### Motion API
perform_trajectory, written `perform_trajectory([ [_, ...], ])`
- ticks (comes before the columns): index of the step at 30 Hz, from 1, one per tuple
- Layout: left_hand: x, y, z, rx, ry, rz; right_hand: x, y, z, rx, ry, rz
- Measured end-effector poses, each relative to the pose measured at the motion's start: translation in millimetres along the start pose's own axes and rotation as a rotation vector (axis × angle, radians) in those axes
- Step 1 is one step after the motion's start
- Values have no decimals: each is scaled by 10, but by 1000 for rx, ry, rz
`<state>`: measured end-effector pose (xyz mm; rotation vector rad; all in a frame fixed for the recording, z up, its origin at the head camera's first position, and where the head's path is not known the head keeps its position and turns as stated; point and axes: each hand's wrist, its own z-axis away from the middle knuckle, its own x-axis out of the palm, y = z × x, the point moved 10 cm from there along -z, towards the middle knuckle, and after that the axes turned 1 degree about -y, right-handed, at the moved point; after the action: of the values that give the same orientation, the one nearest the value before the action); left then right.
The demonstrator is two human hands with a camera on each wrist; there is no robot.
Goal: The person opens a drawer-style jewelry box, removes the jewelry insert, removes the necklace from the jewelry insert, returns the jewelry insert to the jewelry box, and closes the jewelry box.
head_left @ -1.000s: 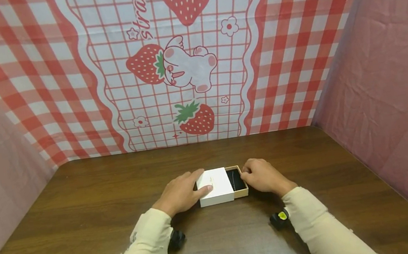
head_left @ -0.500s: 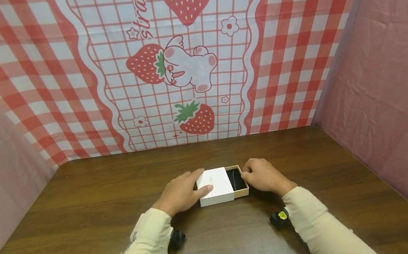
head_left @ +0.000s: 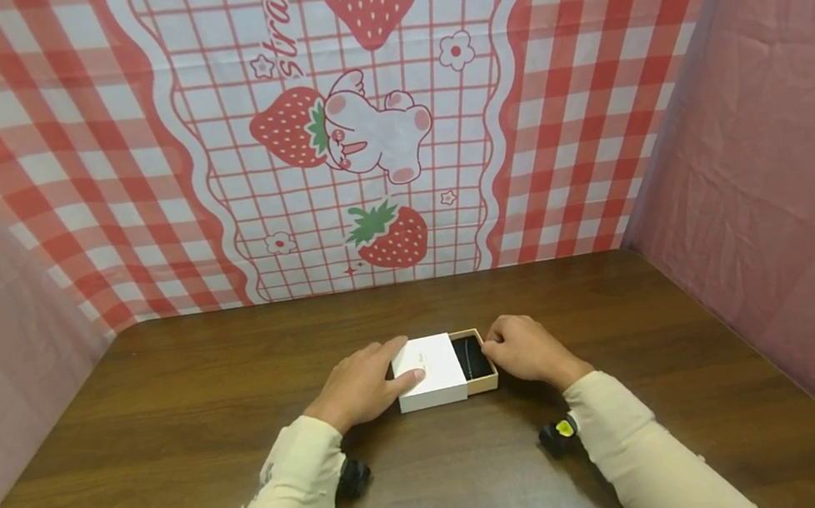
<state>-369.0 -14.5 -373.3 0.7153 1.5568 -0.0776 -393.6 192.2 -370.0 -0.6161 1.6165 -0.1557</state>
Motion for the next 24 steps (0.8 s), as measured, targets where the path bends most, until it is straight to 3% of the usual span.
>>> perform_trajectory([
  [24,0,-6,4,-11,-12,9,0,59,-15,29,-2,6],
])
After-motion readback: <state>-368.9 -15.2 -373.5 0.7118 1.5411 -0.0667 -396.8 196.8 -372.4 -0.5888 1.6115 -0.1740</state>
